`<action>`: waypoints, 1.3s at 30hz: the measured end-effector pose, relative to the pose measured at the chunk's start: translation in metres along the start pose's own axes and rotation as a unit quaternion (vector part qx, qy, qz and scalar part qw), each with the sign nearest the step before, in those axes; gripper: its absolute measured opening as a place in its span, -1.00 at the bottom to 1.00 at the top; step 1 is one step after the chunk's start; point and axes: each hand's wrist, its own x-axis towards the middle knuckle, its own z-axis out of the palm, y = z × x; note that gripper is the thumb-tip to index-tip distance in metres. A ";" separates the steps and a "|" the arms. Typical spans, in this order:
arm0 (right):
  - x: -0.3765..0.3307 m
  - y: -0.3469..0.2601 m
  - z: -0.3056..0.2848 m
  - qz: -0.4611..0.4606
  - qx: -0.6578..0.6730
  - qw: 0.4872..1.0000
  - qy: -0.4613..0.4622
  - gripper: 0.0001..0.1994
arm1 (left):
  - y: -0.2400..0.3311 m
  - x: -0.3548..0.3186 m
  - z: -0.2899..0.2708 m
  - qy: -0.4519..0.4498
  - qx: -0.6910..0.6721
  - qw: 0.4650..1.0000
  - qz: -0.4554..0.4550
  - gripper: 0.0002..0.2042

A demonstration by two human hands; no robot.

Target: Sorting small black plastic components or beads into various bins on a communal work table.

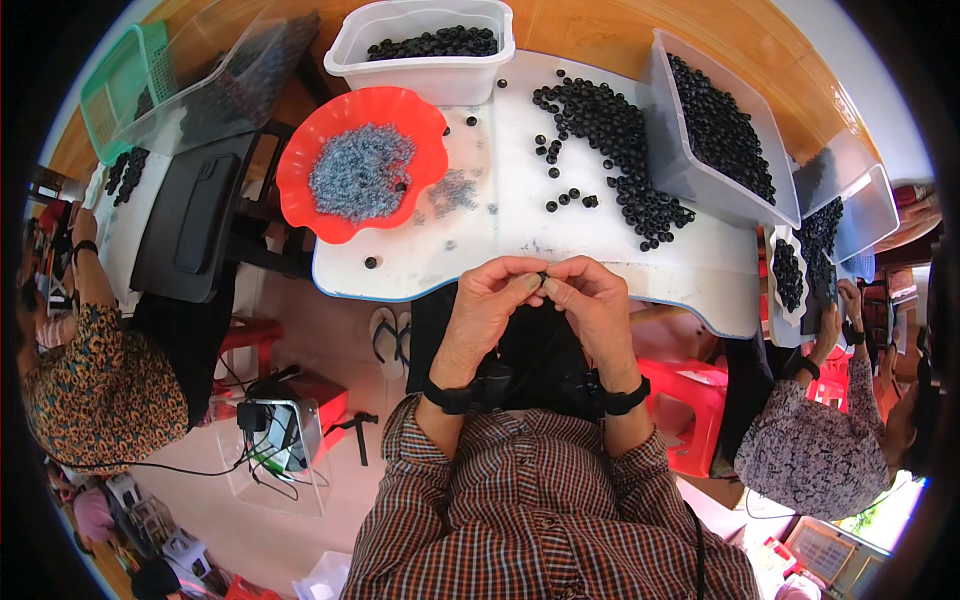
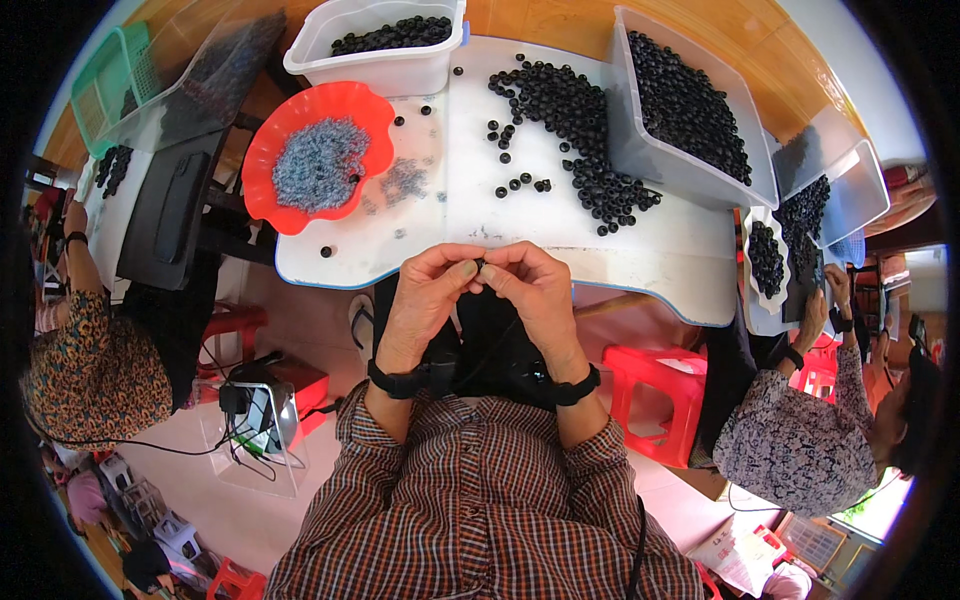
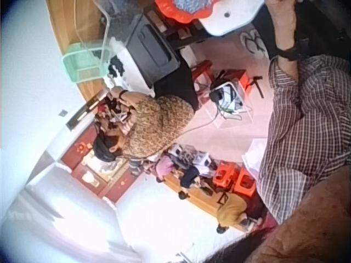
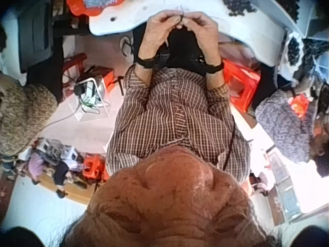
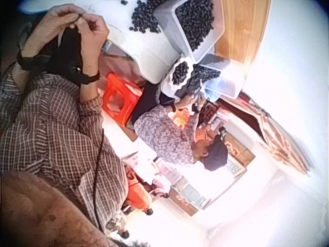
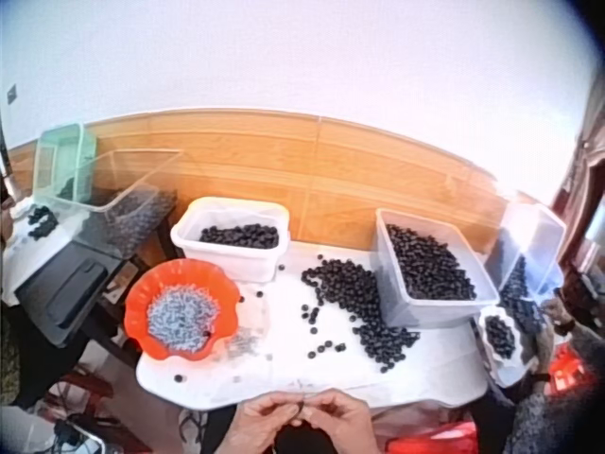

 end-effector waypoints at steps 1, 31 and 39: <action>0.000 -0.001 0.000 0.000 0.000 1.000 0.001 -0.90 | 0.001 0.000 -0.001 -0.012 0.012 1.000 -0.007 -0.80; 0.070 0.014 -0.054 -0.225 -0.471 0.831 0.191 -0.75 | -0.011 0.012 -0.006 0.026 -0.109 0.992 -0.061 -0.77; 0.068 0.014 -0.052 -0.215 -0.465 0.832 0.211 -0.78 | -0.011 0.013 -0.006 0.025 -0.108 0.992 -0.066 -0.77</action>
